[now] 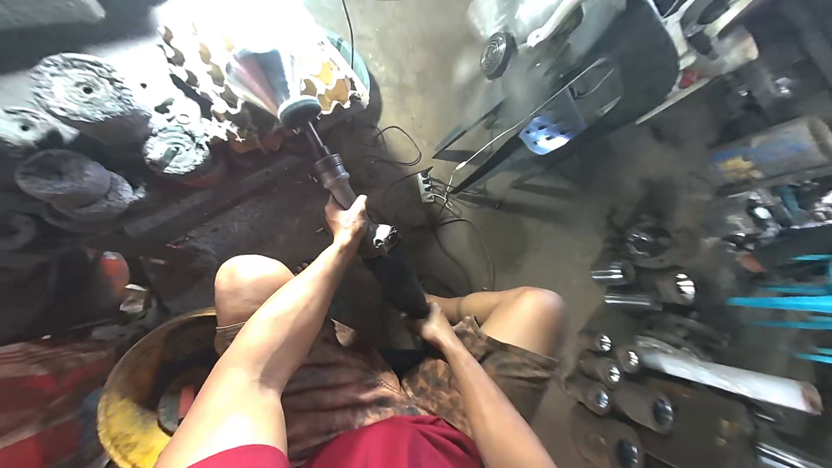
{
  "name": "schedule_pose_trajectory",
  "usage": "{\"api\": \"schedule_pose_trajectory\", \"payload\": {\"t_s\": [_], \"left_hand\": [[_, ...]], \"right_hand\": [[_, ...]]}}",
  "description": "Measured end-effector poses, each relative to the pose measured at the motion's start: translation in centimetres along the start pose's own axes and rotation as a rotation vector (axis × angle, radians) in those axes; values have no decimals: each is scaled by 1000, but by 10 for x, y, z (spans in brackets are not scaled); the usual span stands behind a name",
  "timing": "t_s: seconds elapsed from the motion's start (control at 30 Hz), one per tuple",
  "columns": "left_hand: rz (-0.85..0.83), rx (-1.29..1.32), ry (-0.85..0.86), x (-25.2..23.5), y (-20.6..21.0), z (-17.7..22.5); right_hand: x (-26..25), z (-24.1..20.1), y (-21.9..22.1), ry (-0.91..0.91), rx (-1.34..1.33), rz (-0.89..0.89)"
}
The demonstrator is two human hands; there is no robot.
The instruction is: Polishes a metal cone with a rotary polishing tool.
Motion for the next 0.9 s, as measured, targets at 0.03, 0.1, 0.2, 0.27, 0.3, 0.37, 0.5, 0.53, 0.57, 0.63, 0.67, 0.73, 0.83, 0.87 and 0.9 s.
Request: {"api": "schedule_pose_trajectory", "payload": {"t_s": [0.03,0.1,0.2,0.27,0.3,0.37,0.5,0.53,0.57,0.63,0.67,0.73,0.83,0.87,0.9], "left_hand": [[5,7,5,1,-3,0],[15,23,20,3,-8,-1],[43,49,41,4,-13,-5],[50,60,27,6,-15,-4],[51,72,25,7,-15,-4],[53,90,32,6,-17,-5],[37,155,4,8,-15,-6],[36,158,2,8,-15,-4],[30,147,5,6,-15,-4],[30,111,19,4,-12,-3],[32,81,27,4,-10,-3],[24,32,28,3,-7,-1],[-4,22,26,2,1,0],[-8,19,26,2,3,0],[-5,10,22,1,5,-1]], "right_hand": [[0,-1,0,-6,26,3],[-1,-3,-1,-7,74,6],[0,-8,-2,-11,126,3],[2,-10,-3,-10,138,1],[3,-11,-3,-7,139,-2],[4,-14,-4,-14,141,-10],[4,-14,-7,-28,152,-11],[5,-15,-6,-23,152,-12],[6,-16,-6,-13,147,-11],[6,-14,-7,3,137,3],[4,-11,-7,5,131,13],[1,-4,-4,-8,101,21],[-3,7,-2,-27,19,16],[-3,9,-2,-25,3,10],[-3,9,-2,-26,-9,9]]}}
Point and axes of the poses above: each hand's wrist, its own x-axis away from the middle knuckle, its own y-axis out of the palm, z = x × y, the point moved 4 cm from there along -x, towards the middle knuckle, and after that the axes turned 5 degrees about -z, right-handed, at the moved point
